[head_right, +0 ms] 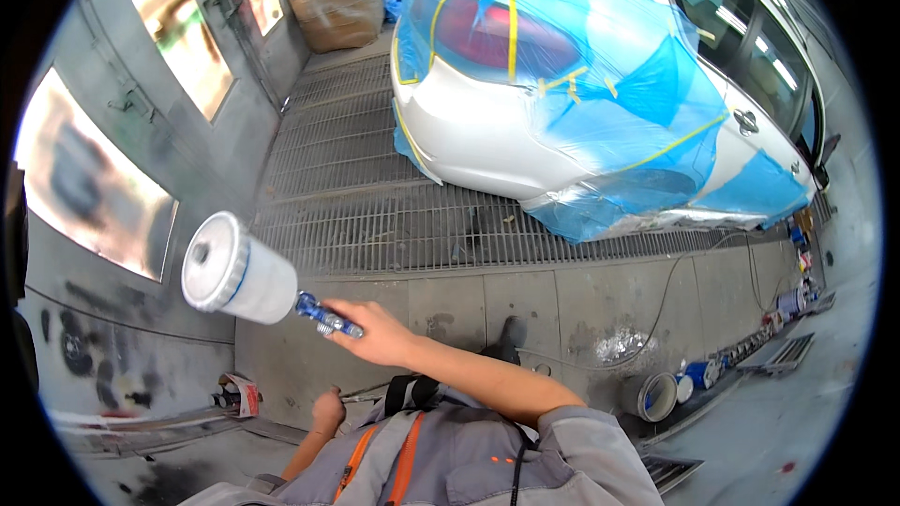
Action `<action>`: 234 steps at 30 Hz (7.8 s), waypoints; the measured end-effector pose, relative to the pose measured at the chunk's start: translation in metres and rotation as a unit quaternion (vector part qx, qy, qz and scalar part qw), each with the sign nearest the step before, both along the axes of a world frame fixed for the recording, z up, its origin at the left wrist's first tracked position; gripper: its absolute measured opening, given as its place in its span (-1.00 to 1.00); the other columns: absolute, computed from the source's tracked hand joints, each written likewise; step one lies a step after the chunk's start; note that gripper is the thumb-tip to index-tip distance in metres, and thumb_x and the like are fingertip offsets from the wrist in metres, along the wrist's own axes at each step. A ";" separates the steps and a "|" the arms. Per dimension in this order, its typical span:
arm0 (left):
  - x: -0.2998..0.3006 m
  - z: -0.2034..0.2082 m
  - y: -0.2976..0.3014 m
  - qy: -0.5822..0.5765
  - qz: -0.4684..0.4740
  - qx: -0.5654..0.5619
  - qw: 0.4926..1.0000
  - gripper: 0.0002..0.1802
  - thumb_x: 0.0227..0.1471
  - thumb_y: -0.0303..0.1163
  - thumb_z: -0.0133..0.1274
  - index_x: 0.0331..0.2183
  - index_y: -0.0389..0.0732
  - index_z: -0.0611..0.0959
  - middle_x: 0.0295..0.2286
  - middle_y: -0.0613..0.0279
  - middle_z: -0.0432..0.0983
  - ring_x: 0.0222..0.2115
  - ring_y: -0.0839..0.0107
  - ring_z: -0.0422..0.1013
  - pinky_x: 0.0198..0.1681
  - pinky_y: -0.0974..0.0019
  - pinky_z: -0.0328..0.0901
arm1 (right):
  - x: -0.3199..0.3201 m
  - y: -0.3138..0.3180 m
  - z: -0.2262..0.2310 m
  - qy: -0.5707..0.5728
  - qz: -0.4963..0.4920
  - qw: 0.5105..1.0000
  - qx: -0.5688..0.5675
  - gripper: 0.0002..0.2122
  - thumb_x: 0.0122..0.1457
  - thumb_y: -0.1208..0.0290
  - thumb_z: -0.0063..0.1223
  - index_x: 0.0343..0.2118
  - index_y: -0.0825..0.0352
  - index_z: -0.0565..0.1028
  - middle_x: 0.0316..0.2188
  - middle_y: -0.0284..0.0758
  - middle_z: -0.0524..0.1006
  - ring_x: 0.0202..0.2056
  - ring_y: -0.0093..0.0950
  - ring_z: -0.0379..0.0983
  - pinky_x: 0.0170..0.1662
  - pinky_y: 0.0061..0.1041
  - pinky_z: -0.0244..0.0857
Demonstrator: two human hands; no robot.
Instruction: The person prepares white paint by scraping the rim of a container and pouring it into a spray gun cup. They then walk to a white car masked with blue plastic and newspaper, and spray paint the front bumper and side panels with the spray gun.
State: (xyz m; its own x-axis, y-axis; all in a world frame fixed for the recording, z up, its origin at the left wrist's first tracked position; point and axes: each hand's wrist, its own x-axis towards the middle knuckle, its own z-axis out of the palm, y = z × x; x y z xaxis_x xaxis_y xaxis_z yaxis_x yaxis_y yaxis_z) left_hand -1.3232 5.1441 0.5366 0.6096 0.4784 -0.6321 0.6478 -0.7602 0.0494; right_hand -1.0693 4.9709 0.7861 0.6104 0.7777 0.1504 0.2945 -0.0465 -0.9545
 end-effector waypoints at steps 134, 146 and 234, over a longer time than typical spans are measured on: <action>0.568 -0.624 -0.090 -0.029 -0.399 0.086 0.912 -0.60 0.02 -0.09 0.25 -0.12 -0.06 0.67 -0.03 0.05 0.42 -0.02 0.00 0.47 0.00 -0.02 0.42 | 0.311 -0.356 -0.753 0.187 -0.640 0.673 0.321 -0.87 0.24 0.49 0.17 -0.23 0.43 0.60 -0.62 -0.48 0.45 -0.65 -0.72 0.28 -0.60 -0.64 0.11; 0.585 -0.630 -0.094 -0.037 -0.428 0.044 0.902 -0.56 0.06 -0.14 0.19 -0.02 -0.05 0.65 -0.01 0.01 0.46 -0.02 0.00 0.48 0.05 0.03 0.40 | 0.295 -0.376 -0.738 0.168 -0.694 0.581 0.392 -0.86 0.31 0.41 0.13 -0.25 0.40 0.52 -0.44 -0.39 0.54 -0.66 -0.67 0.29 -0.62 -0.61 0.13; 0.531 -0.336 -0.139 -0.582 -0.722 -0.083 0.366 -0.88 -0.03 -0.32 0.12 -0.44 -0.14 0.61 -0.54 0.23 0.43 -0.55 0.29 0.48 -0.62 0.18 0.29 | 0.239 -0.073 -0.674 -0.337 -0.718 0.436 -0.425 -0.91 0.05 0.30 0.15 -0.54 0.11 0.59 -0.54 -0.46 0.55 -0.36 -0.37 0.38 -0.26 -0.27 0.17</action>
